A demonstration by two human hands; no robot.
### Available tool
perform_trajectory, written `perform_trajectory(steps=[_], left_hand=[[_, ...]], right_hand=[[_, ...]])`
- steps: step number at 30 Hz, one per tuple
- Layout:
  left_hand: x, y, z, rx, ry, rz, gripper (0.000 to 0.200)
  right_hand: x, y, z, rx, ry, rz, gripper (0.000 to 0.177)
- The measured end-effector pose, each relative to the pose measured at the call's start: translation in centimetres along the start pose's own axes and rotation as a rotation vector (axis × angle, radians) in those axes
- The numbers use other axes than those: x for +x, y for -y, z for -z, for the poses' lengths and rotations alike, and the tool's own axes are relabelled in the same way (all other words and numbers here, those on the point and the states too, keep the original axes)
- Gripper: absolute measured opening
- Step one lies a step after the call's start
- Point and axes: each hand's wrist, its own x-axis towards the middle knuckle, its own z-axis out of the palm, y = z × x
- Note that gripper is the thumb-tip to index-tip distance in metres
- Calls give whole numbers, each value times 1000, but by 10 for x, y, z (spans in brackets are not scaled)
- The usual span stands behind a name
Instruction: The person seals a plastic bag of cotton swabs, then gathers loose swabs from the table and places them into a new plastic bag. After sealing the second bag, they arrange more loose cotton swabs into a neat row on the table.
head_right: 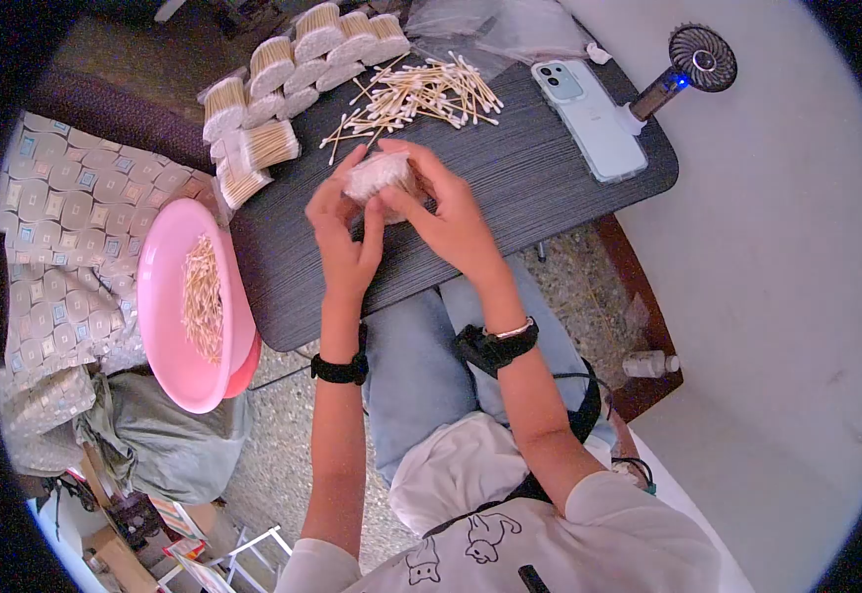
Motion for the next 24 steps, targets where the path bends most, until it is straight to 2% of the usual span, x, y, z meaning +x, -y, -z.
perform_trajectory(steps=[2, 4, 6, 9, 13, 16, 18, 21, 24], left_hand=[[0, -3, 1, -88, 8, 107, 43], [-2, 2, 4, -402, 23, 296, 49], [-1, 11, 4, -394, 60, 259, 46], [-2, 14, 4, -411, 80, 246, 41], [2, 6, 8, -516, 54, 271, 36], [4, 15, 12, -494, 139, 191, 35], [3, 13, 13, -543, 140, 245, 32], [3, 12, 15, -616, 145, 314, 29], [4, 10, 16, -659, 155, 331, 27]], right_hand=[[1, -2, 0, 12, -6, 30, 43], [1, -3, 0, 9, -14, 58, 44], [1, -5, 1, -7, -23, 89, 43], [3, -4, 2, 115, -8, -22, 41], [2, 3, 2, 162, 21, -65, 38], [1, 8, 0, 196, 38, -87, 35], [1, 13, -3, 255, 17, -153, 33], [1, 11, -7, 152, -22, -171, 28], [2, 4, -9, 246, -39, -143, 26]])
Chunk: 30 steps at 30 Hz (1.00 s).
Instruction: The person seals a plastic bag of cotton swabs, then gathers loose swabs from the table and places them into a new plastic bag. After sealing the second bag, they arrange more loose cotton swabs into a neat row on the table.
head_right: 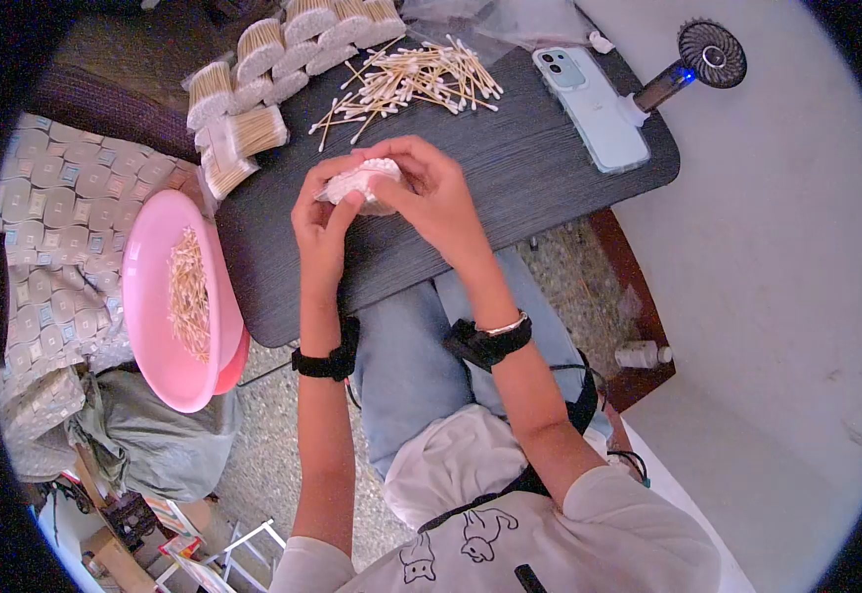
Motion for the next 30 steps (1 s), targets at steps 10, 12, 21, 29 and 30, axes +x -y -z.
perform_trajectory(steps=[10, 12, 21, 29, 30], left_hand=[[1, 8, -2, 44, -2, 58, 34], [1, 8, -1, 43, -8, 70, 35], [3, 12, -4, 23, -87, 7, 47], [2, 7, 0, -18, -72, 129, 52], [2, 7, -1, -21, -74, 114, 52]], right_hand=[[0, 1, 5, -4, -30, -87, 32], [1, 3, 2, 3, -32, -58, 33], [1, -7, 1, -73, -39, -9, 33], [0, -4, 2, -49, -72, -78, 32], [0, -7, 2, -51, -63, -46, 32]])
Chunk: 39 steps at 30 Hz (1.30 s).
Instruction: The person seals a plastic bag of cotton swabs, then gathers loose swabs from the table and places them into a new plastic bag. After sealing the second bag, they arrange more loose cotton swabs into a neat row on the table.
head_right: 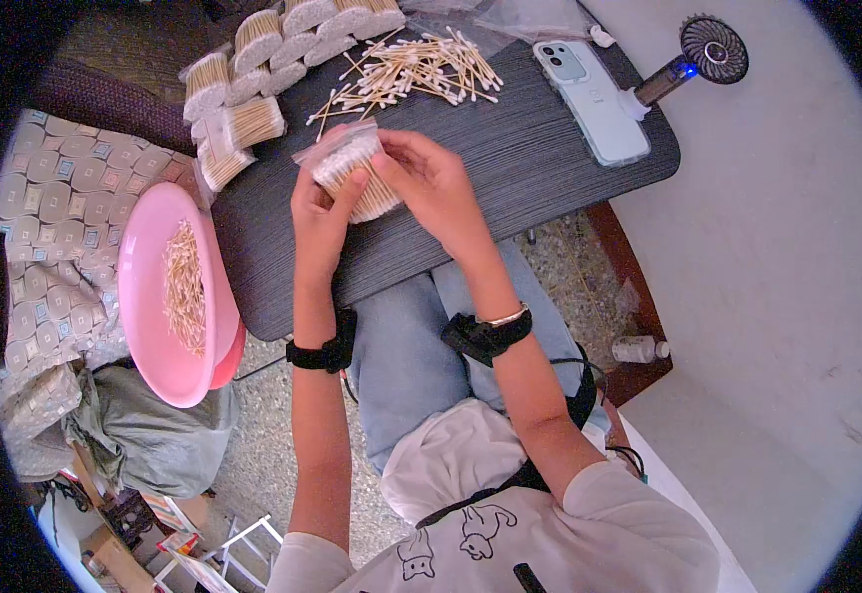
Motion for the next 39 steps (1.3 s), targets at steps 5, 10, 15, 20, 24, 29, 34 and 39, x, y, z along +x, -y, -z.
perform_trajectory(steps=[5, 10, 15, 20, 24, 29, 34, 39], left_hand=[[0, -1, -1, -41, -27, -3, 43], [-1, 1, 3, 9, 43, -71, 32], [-2, -4, 1, 50, 86, -82, 30], [-1, -3, 1, 66, 105, -114, 28], [-2, -2, 5, 49, 120, -95, 29], [-3, 0, 4, 28, 104, -88, 31], [-4, 3, 6, -98, -51, 11, 33], [-4, 2, 8, -97, -28, 63, 34]], right_hand=[[1, -3, -1, 21, -2, 42, 32], [-1, 3, -1, 36, 4, 38, 27], [1, 4, 3, 53, 4, -9, 21], [0, 10, 2, 108, 23, -20, 17], [1, 5, 11, 153, 30, -84, 15], [3, 5, 12, 82, 37, -34, 16], [-1, 7, 0, -147, 24, 236, 23], [2, 4, 6, -244, 72, 360, 17]])
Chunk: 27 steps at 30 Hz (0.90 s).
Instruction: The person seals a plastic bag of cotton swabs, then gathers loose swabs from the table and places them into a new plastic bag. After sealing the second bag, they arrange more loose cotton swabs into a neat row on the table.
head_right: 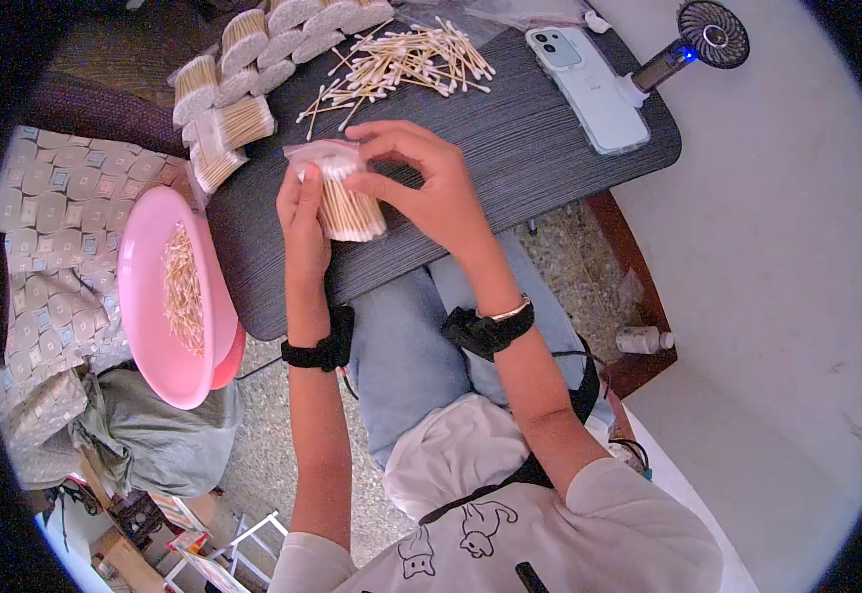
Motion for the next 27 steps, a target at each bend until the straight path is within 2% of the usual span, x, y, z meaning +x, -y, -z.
perform_trajectory(steps=[6, 12, 15, 21, 24, 27], left_hand=[[2, -4, 1, -4, 66, 32, 34], [-1, -6, -3, -43, 66, 66, 33], [0, -4, -4, -36, 72, 52, 32], [2, -4, -2, 11, 104, 30, 32], [0, -7, -2, -22, 132, 68, 33], [1, -4, -1, 50, 88, 23, 34]], right_hand=[[1, -5, 7, -110, 86, 7, 12], [-1, 6, -7, 194, -60, -94, 11], [1, 3, -2, -132, 20, 71, 13], [0, 0, 2, -128, 49, -43, 11], [0, -4, 3, -63, 67, -6, 16], [-1, 1, -5, 158, -48, -100, 27]])
